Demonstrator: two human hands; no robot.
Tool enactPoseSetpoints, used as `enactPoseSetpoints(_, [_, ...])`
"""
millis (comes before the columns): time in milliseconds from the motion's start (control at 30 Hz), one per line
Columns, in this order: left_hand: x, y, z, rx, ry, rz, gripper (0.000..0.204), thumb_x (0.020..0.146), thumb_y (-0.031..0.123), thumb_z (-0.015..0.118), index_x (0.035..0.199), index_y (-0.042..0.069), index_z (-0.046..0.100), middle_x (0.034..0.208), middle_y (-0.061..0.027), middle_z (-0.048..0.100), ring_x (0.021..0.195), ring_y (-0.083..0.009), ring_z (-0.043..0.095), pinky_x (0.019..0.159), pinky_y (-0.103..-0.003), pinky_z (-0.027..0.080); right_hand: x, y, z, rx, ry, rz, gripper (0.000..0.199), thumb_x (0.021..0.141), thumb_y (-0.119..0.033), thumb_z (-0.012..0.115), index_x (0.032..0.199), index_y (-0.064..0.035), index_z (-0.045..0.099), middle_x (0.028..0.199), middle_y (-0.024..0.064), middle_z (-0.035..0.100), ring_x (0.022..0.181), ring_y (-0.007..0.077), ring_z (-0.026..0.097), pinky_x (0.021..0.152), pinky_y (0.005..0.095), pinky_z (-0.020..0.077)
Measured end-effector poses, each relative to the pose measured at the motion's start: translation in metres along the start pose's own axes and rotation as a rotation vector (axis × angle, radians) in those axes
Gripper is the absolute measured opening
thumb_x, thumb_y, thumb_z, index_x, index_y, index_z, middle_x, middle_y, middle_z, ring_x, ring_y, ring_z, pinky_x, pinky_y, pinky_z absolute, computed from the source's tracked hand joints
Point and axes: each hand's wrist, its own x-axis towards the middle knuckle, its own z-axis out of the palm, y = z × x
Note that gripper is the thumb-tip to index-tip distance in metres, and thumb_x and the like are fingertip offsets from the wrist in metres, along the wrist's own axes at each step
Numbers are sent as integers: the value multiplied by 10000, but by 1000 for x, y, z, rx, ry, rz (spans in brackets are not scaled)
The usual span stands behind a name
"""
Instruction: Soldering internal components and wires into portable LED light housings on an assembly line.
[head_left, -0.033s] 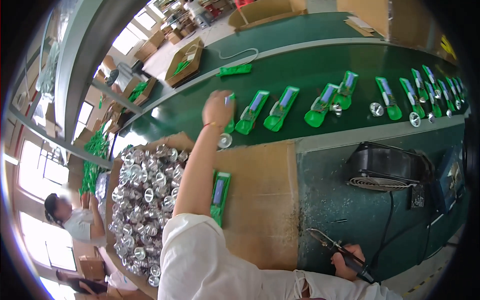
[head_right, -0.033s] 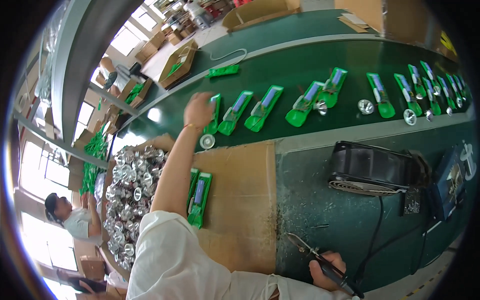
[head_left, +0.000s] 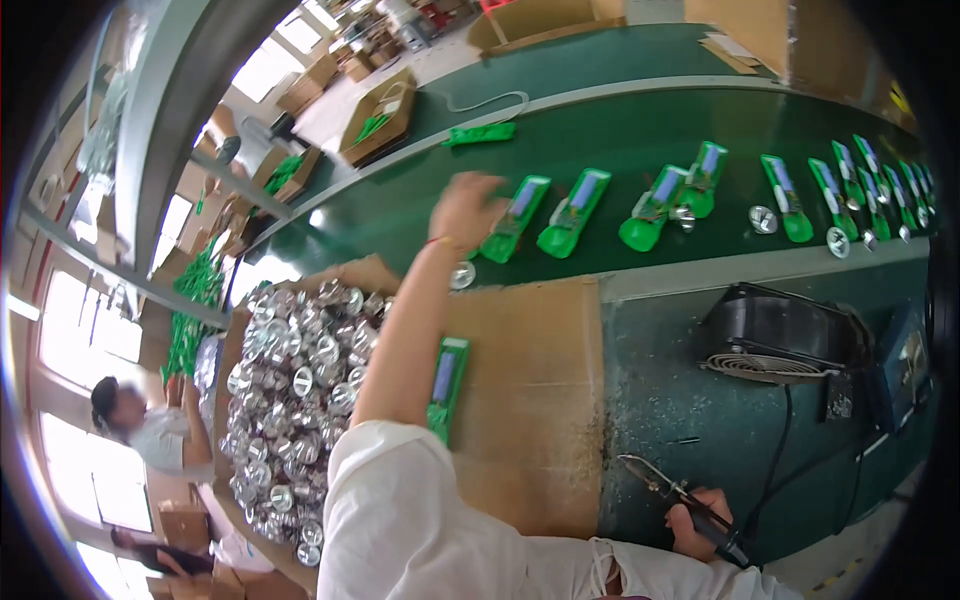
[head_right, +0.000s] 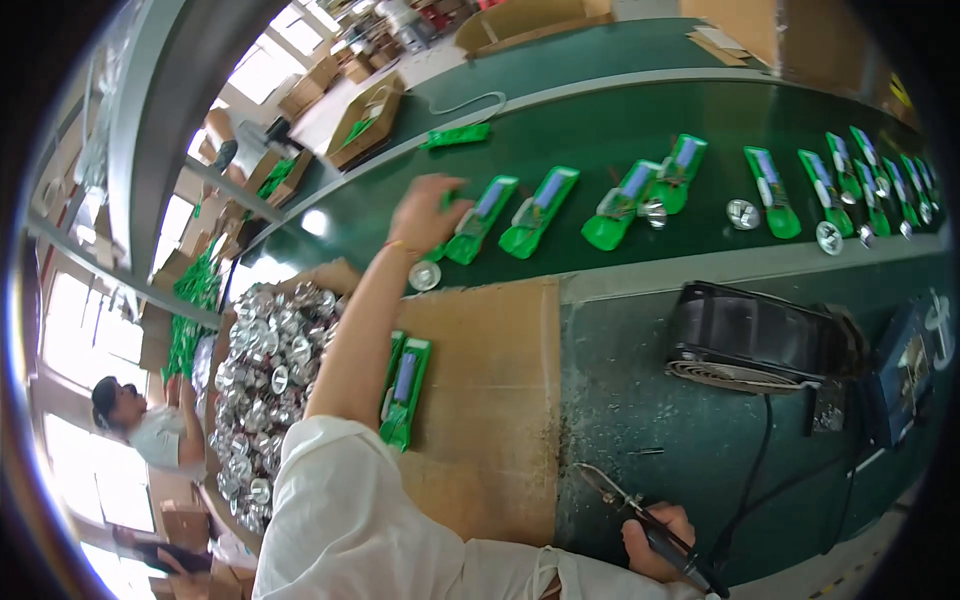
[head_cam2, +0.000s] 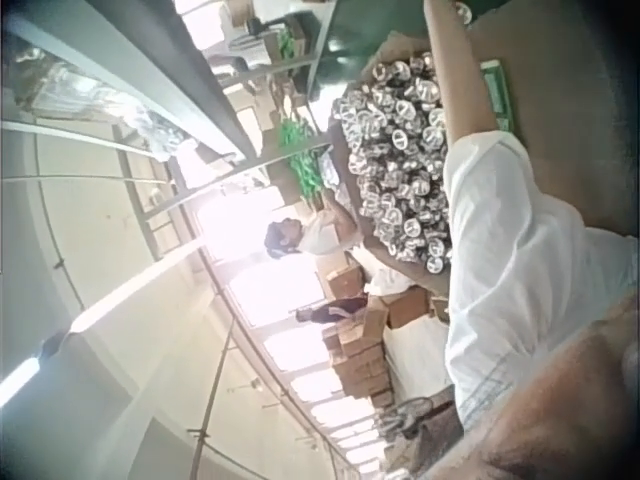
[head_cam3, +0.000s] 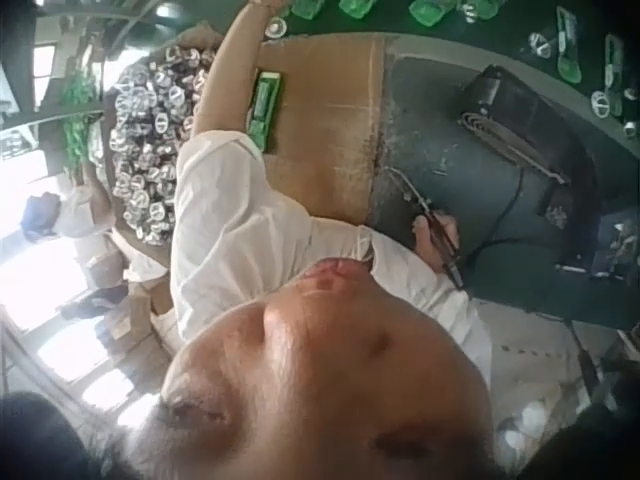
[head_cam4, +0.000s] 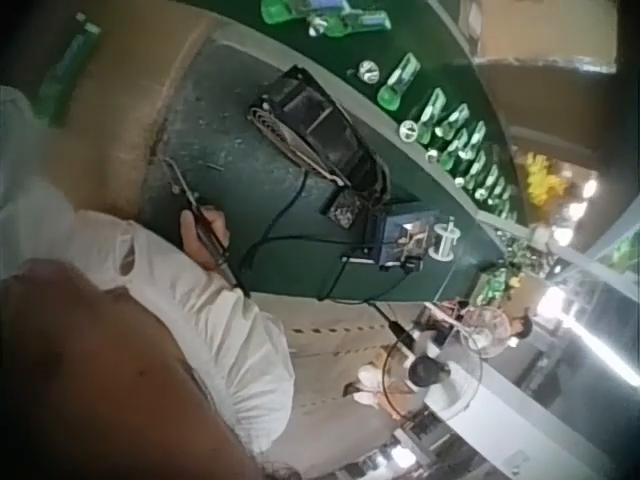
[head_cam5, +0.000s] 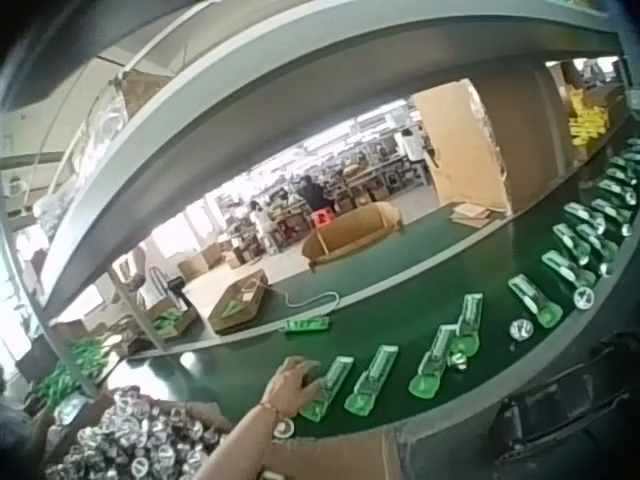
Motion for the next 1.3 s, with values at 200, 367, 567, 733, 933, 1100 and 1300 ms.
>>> enactPoseSetpoints(200, [2,49,60,-35,-282,-168,384,742,506,586,1046,273,617,1402,-111,257,1210,-383,318,970,-487,316,0,0,-7,78,89,35,275,795,-208,642,831,-20,445,627,61,512,482,97,486,439,221,403])
enactPoseSetpoints(367, [-5,53,83,-124,-63,-153,181,804,265,533,856,137,651,1257,-164,410,1107,-399,391,855,-446,369,-1,-7,4,94,73,21,219,797,-156,618,832,-25,445,603,59,511,469,96,481,433,219,396])
enactPoseSetpoints(567, [-114,92,15,-165,89,-35,93,773,167,567,769,99,631,1249,-200,391,1032,-433,420,851,-470,389,1,-24,1,95,-8,106,214,787,-117,622,854,0,456,637,84,559,522,114,529,502,243,449])
enactPoseSetpoints(733, [-218,117,3,-172,84,-166,64,763,127,588,749,67,602,1226,-215,419,1050,-403,428,879,-470,357,3,-27,-1,83,-1,86,159,807,-89,586,864,-2,465,622,83,553,507,107,519,481,232,432])
enactPoseSetpoints(933, [-225,99,-22,289,-10,-265,134,693,156,665,806,97,627,1289,-110,416,1156,-338,382,903,-484,319,4,-17,1,105,-8,61,167,759,-75,664,817,-18,519,652,50,580,564,80,541,529,228,445])
enactPoseSetpoints(1100, [-119,139,-42,76,140,57,451,714,217,667,1122,78,534,1246,-167,446,1126,-344,441,907,-445,370,10,-25,2,99,-27,132,174,772,-118,683,816,-29,540,649,30,592,575,54,524,522,225,434])
enactPoseSetpoints(1300, [10,175,69,-99,-197,-106,382,799,315,564,1049,28,591,935,-169,632,905,-337,593,787,-402,480,4,-30,-5,59,-49,96,180,774,-125,684,817,-29,538,652,26,594,589,46,534,512,225,430])
